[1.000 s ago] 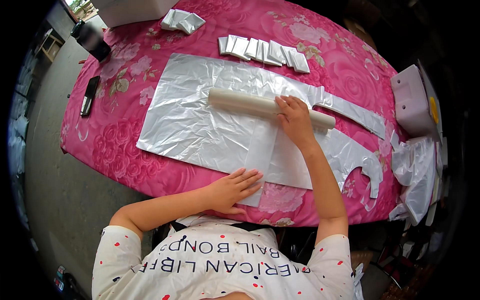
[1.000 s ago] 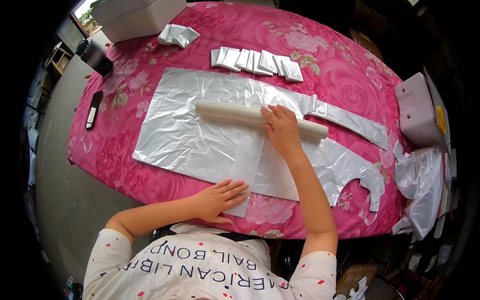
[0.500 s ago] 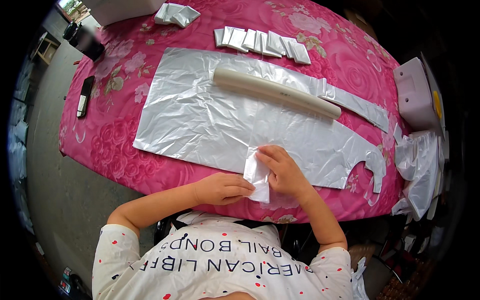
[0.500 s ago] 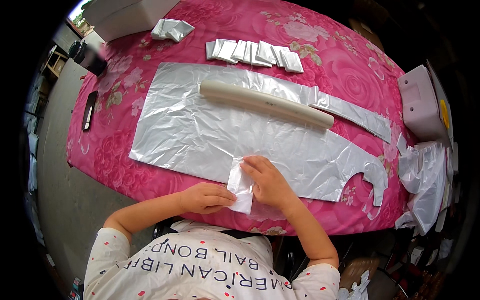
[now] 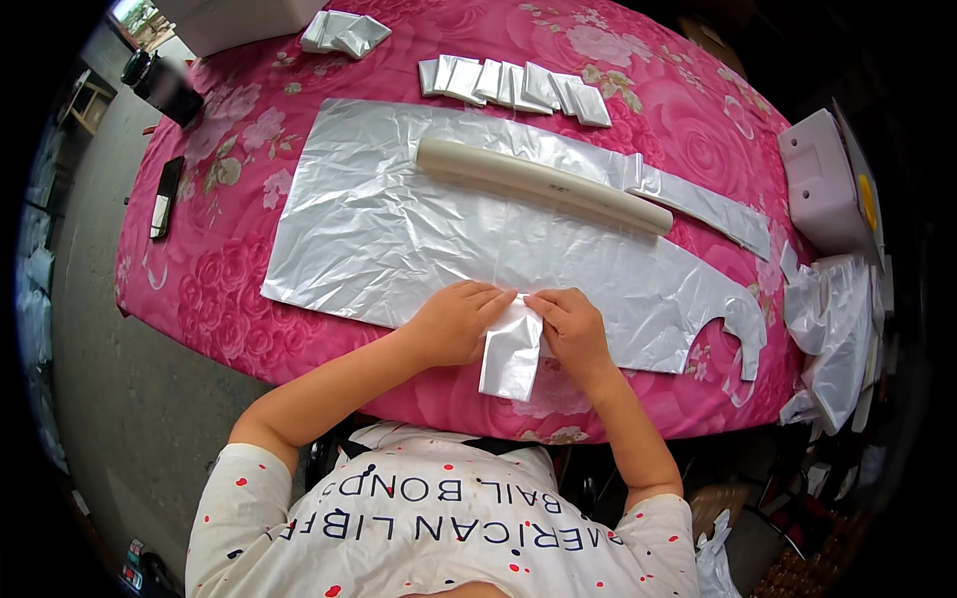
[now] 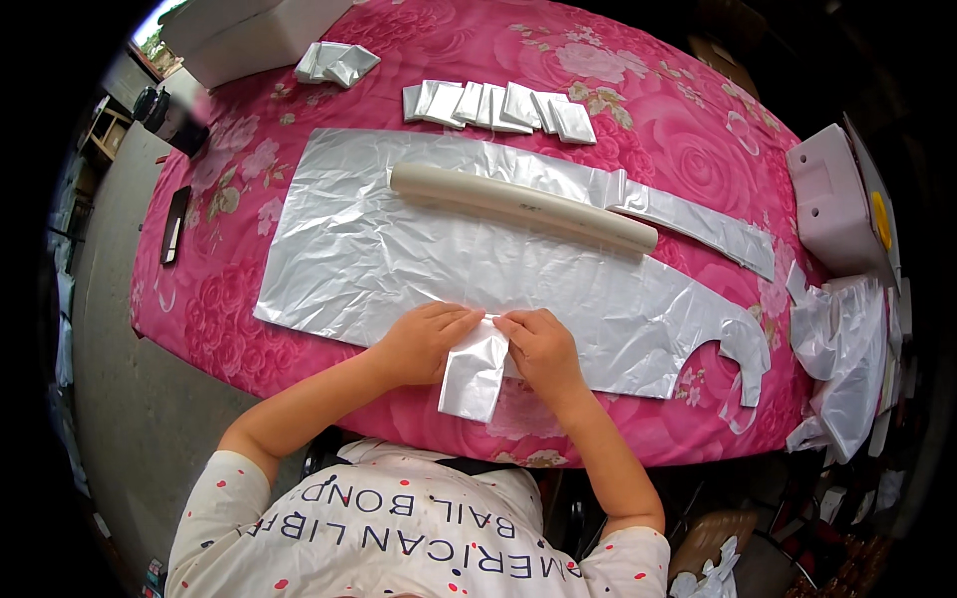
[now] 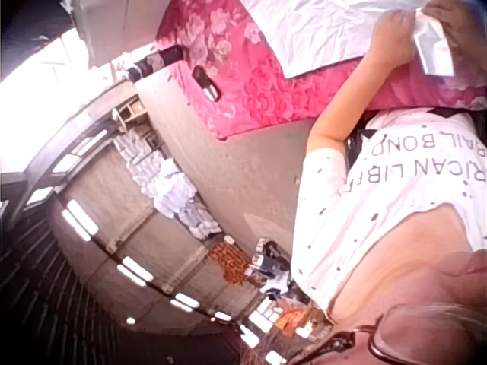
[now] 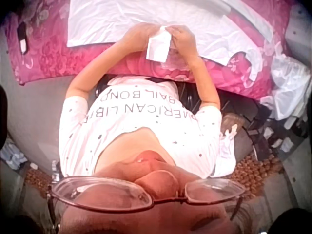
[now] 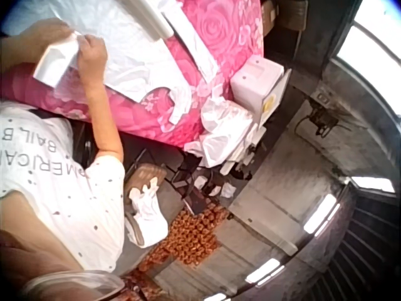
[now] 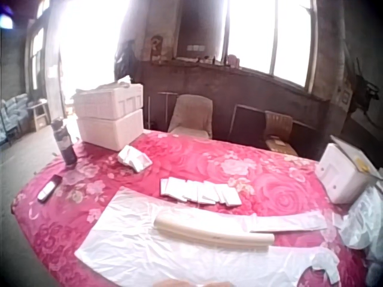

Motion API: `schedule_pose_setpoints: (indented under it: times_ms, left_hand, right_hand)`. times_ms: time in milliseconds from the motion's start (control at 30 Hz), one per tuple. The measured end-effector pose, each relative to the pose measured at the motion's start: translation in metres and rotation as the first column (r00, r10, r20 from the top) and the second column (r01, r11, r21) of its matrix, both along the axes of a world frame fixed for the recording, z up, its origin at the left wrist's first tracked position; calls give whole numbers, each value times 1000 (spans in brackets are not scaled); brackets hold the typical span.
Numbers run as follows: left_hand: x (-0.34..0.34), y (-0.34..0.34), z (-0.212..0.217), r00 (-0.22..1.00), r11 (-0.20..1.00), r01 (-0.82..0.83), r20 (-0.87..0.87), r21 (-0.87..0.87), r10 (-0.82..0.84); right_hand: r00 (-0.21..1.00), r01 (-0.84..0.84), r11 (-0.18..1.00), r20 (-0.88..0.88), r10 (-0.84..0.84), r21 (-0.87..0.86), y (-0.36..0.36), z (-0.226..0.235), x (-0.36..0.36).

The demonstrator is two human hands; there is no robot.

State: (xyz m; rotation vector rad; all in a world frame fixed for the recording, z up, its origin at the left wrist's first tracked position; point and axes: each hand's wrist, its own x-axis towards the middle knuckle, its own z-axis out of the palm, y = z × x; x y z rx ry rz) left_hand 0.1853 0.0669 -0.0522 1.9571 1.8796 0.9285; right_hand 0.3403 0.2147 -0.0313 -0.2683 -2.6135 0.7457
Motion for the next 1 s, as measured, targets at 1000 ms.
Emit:
schedule_pose_setpoints:
  times_ms: [1000]
  left_hand:
    - [17,17,0,948,980,-199,-254,-9,190]
  right_hand:
    - [981,-163,979,123,148,120,45,-4,-31]
